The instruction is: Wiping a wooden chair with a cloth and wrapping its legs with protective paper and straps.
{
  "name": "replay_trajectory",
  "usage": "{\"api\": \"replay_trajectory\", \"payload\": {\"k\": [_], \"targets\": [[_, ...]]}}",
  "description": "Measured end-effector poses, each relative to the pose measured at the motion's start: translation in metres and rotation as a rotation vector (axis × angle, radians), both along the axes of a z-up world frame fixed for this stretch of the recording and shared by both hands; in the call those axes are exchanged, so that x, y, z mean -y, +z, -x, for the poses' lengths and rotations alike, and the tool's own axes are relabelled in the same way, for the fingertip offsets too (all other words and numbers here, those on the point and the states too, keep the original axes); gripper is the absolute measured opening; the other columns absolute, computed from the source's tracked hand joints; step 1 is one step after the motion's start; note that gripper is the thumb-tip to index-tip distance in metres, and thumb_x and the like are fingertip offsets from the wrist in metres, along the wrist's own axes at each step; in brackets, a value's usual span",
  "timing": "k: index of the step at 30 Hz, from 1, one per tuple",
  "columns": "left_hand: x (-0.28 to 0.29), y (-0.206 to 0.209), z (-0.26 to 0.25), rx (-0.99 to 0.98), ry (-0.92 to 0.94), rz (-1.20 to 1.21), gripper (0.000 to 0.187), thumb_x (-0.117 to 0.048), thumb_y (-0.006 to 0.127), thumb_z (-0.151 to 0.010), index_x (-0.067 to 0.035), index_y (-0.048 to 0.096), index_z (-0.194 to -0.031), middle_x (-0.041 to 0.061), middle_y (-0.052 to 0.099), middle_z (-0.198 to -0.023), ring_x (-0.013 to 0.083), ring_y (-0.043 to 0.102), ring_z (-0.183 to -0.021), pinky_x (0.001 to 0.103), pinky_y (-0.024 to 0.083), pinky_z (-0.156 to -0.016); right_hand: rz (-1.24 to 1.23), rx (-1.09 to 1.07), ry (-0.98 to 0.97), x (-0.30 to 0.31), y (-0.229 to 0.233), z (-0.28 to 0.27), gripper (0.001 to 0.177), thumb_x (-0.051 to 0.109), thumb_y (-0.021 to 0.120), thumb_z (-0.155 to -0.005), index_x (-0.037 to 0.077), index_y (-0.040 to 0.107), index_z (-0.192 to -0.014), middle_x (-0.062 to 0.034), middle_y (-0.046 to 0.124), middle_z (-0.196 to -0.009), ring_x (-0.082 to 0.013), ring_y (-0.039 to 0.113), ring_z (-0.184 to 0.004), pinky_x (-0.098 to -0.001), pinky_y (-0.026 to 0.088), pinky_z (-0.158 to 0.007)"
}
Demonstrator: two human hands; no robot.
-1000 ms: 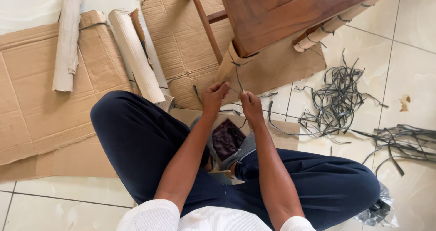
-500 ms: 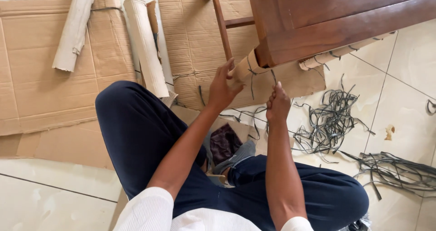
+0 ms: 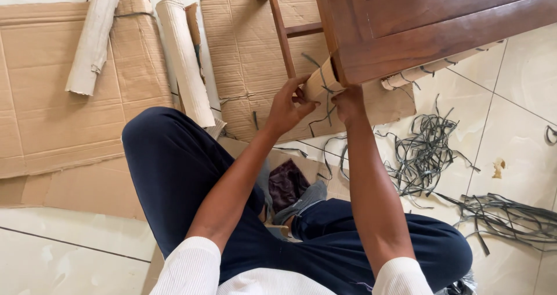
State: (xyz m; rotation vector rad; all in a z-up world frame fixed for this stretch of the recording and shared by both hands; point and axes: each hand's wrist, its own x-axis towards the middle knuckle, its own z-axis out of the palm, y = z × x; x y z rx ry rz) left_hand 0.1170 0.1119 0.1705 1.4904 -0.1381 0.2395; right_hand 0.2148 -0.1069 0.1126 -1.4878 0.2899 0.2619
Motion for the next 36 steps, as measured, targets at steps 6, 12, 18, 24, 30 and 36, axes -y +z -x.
{"api": "replay_trajectory", "payload": {"k": [6,12,18,24,30,36], "targets": [[0.006,-0.056,-0.028,-0.371,-0.130,0.689,0.044,-0.036,0.058,-0.103,-0.008,0.059,-0.137,0.003,0.067,-0.117,0.0106,0.061,-0.088,0.028,0.054,-0.081,-0.095,-0.062,0.007,0.015,-0.031,-0.018,0.071,-0.024,0.055,-0.078,0.001,0.048,-0.144,-0.0133,0.059,-0.142,-0.0322,0.062,-0.127,-0.0405,0.057,-0.090],[0.002,0.020,-0.041,-0.623,-0.066,0.504,0.034,-0.038,0.065,-0.098,-0.016,0.073,-0.123,-0.007,0.065,-0.087,0.0057,0.049,-0.072,0.023,0.040,-0.061,0.208,-0.069,0.123,0.025,-0.030,-0.029,0.081,-0.027,0.061,-0.074,0.002,0.043,-0.147,-0.0118,0.053,-0.149,-0.0289,0.056,-0.133,-0.0375,0.055,-0.099],[0.011,-0.010,-0.046,-0.653,-0.020,0.611,0.025,-0.033,0.072,-0.099,-0.010,0.079,-0.107,-0.006,0.061,-0.080,0.0059,0.047,-0.067,0.025,0.038,-0.058,0.142,-0.049,0.114,0.031,-0.045,-0.031,0.083,-0.027,0.060,-0.069,0.000,0.043,-0.145,-0.0110,0.052,-0.144,-0.0255,0.056,-0.127,-0.0306,0.054,-0.090],[0.010,-0.014,-0.021,-0.592,0.139,0.851,0.017,-0.028,0.072,-0.100,-0.011,0.073,-0.102,0.000,0.069,-0.091,0.0084,0.065,-0.084,0.024,0.054,-0.075,0.173,0.074,0.015,0.017,-0.016,0.015,0.032,-0.011,0.056,-0.087,-0.005,0.058,-0.118,-0.0053,0.057,-0.096,-0.0141,0.052,-0.078,-0.0259,0.040,-0.059],[0.017,-0.024,0.004,-0.375,0.164,0.985,0.017,-0.022,0.068,-0.101,-0.007,0.062,-0.094,0.008,0.073,-0.110,0.0197,0.072,-0.110,0.040,0.062,-0.096,0.196,0.067,-0.161,-0.031,0.092,0.083,0.017,0.017,0.064,-0.102,0.003,0.072,-0.098,0.0038,0.053,-0.071,-0.0023,0.038,-0.053,-0.0219,0.026,-0.045],[0.030,-0.022,0.020,-0.229,0.170,0.882,0.013,-0.016,0.068,-0.103,-0.006,0.066,-0.095,0.009,0.073,-0.112,0.0155,0.069,-0.113,0.039,0.061,-0.100,-0.027,0.084,-0.290,-0.028,0.057,0.118,0.015,0.015,0.068,-0.100,0.001,0.073,-0.105,0.0017,0.062,-0.080,-0.0023,0.043,-0.057,-0.0198,0.029,-0.046]]}}
